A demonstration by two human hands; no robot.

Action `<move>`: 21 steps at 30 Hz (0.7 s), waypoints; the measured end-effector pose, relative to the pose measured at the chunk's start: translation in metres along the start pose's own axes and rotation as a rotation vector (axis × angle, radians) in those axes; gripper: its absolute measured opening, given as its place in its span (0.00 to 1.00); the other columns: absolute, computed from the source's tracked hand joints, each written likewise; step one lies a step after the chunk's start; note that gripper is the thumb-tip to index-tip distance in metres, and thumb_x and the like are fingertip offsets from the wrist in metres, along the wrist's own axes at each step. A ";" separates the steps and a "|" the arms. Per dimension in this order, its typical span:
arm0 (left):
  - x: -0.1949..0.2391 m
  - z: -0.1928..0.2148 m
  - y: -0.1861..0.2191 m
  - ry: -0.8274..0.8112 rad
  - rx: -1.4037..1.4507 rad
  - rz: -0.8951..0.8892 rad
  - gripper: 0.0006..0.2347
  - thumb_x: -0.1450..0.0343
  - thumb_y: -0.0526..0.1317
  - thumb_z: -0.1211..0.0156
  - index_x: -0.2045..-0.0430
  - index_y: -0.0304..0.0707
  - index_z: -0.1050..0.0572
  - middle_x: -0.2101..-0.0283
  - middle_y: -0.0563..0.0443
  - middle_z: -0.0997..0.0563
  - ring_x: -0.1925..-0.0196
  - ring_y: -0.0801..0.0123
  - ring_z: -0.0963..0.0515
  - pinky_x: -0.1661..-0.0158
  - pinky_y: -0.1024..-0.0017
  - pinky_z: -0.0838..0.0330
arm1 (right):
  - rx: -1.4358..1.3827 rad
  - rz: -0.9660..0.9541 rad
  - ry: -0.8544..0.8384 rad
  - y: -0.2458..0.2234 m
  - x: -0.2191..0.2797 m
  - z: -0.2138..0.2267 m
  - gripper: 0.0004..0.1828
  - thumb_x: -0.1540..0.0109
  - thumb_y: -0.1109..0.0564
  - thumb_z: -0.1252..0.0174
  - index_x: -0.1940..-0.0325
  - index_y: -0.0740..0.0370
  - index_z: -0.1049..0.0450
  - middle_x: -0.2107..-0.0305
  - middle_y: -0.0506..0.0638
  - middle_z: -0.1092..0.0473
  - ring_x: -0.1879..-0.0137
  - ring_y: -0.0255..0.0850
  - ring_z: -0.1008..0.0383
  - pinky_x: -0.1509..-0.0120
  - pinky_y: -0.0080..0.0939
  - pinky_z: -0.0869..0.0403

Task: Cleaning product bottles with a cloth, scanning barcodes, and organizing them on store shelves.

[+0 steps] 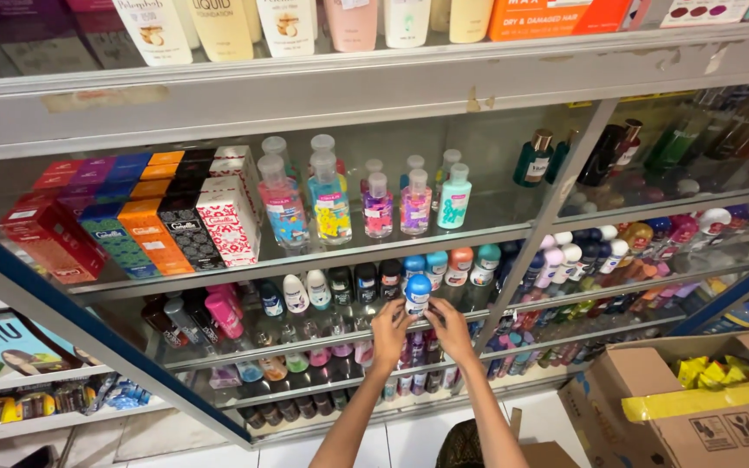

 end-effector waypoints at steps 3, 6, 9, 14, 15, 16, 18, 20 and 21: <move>-0.001 -0.001 -0.001 0.019 0.015 -0.009 0.17 0.36 0.26 0.31 0.53 0.23 0.24 0.53 0.38 0.18 0.50 0.64 0.16 0.50 0.71 0.19 | 0.014 -0.017 0.046 -0.001 0.001 -0.001 0.18 0.37 0.60 0.39 0.43 0.67 0.26 0.53 0.57 0.23 0.47 0.49 0.19 0.44 0.42 0.25; -0.003 -0.001 -0.004 0.037 0.020 -0.012 0.17 0.36 0.25 0.31 0.53 0.22 0.24 0.53 0.38 0.17 0.50 0.64 0.16 0.50 0.71 0.18 | 0.023 -0.024 0.076 -0.003 0.002 -0.002 0.17 0.37 0.60 0.40 0.44 0.67 0.26 0.53 0.57 0.24 0.47 0.49 0.19 0.44 0.42 0.25; -0.006 0.000 -0.008 0.054 -0.013 0.003 0.17 0.37 0.26 0.30 0.53 0.23 0.23 0.54 0.37 0.16 0.50 0.65 0.16 0.50 0.70 0.18 | 0.017 -0.032 0.093 -0.001 0.001 -0.004 0.17 0.37 0.61 0.40 0.44 0.67 0.26 0.54 0.57 0.24 0.48 0.50 0.19 0.45 0.42 0.25; -0.007 -0.001 -0.014 0.065 -0.016 0.056 0.18 0.37 0.26 0.29 0.53 0.24 0.23 0.56 0.37 0.15 0.51 0.65 0.15 0.50 0.70 0.18 | 0.009 -0.041 0.112 -0.005 0.003 -0.005 0.16 0.37 0.62 0.40 0.44 0.67 0.26 0.54 0.58 0.24 0.48 0.49 0.19 0.45 0.42 0.24; -0.007 -0.001 -0.015 0.068 -0.016 0.064 0.18 0.37 0.26 0.29 0.53 0.24 0.23 0.56 0.37 0.14 0.51 0.65 0.15 0.51 0.70 0.18 | 0.012 -0.041 0.116 -0.006 0.004 -0.005 0.17 0.37 0.62 0.41 0.44 0.67 0.26 0.54 0.58 0.24 0.48 0.50 0.19 0.45 0.42 0.24; -0.007 -0.001 -0.014 0.070 -0.016 0.070 0.18 0.37 0.27 0.28 0.54 0.25 0.23 0.56 0.37 0.14 0.51 0.66 0.15 0.51 0.70 0.17 | 0.015 -0.040 0.121 -0.007 0.004 -0.005 0.17 0.36 0.62 0.41 0.43 0.66 0.27 0.54 0.58 0.24 0.48 0.50 0.20 0.45 0.43 0.25; -0.008 0.000 -0.013 0.066 -0.025 0.070 0.17 0.37 0.27 0.28 0.54 0.26 0.22 0.55 0.38 0.14 0.51 0.67 0.15 0.51 0.70 0.18 | 0.020 -0.006 0.121 0.003 0.001 -0.007 0.18 0.36 0.62 0.41 0.42 0.66 0.27 0.53 0.58 0.24 0.47 0.50 0.20 0.45 0.43 0.25; -0.004 0.004 -0.011 0.043 -0.040 0.085 0.17 0.37 0.28 0.29 0.54 0.27 0.22 0.55 0.39 0.14 0.51 0.67 0.15 0.52 0.70 0.18 | 0.023 0.004 0.129 0.001 0.008 -0.002 0.19 0.36 0.61 0.41 0.41 0.66 0.28 0.53 0.58 0.25 0.46 0.51 0.21 0.44 0.43 0.26; -0.002 0.008 -0.007 0.064 -0.119 0.033 0.18 0.35 0.29 0.30 0.51 0.29 0.23 0.53 0.41 0.15 0.50 0.63 0.16 0.50 0.68 0.21 | 0.014 0.037 0.149 -0.006 0.014 0.004 0.20 0.36 0.61 0.41 0.39 0.66 0.29 0.51 0.59 0.25 0.46 0.51 0.22 0.43 0.44 0.26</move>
Point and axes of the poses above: each hand's wrist, its own x-axis away from the middle knuckle, its own z-axis out of the back of the hand, y = z × x, the point moved 5 cm from there along -x, towards the middle knuckle
